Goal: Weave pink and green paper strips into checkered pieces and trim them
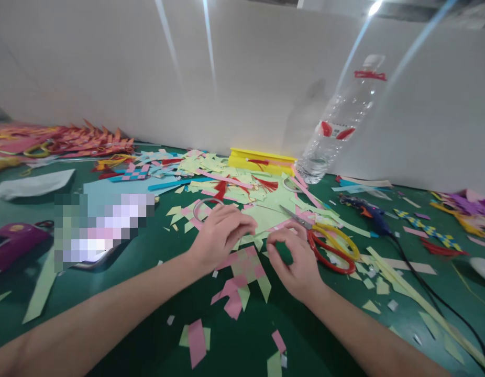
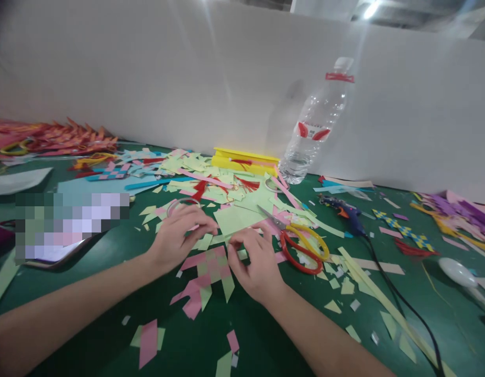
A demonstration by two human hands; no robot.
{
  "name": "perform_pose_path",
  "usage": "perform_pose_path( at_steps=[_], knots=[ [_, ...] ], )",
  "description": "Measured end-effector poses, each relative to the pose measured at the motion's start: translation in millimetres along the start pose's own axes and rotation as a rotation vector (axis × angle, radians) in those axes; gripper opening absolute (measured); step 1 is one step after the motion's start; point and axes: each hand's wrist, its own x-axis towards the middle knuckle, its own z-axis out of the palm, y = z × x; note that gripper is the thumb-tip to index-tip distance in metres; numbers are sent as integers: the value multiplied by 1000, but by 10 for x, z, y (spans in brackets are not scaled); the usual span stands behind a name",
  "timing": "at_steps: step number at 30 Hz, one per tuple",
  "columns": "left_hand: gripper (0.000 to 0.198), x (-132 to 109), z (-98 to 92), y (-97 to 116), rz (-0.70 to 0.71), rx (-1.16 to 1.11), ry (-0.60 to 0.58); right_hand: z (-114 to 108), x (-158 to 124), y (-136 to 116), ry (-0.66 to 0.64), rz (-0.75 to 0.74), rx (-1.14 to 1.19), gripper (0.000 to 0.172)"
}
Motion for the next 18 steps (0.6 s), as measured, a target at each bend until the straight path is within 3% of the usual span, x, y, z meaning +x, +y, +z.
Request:
perform_pose_path(
  at_steps=[3, 6, 13, 18],
  knots=[
    [17, -152, -10, 203, -248, -225, -46, 7, -2, -57, 13, 42, 108, 14],
    [15, -212, 3, 264, -398, -367, -89, 24, 8, -125, 6, 148, 262, 15],
    [14, -188, 22, 132, -579, -497, -92, 193, 173, -194, -10, 227, 295, 9],
    [13, -217, 1, 123, -640, -571, -91, 245, 166, -161, 5, 112, 244, 16]
  ],
)
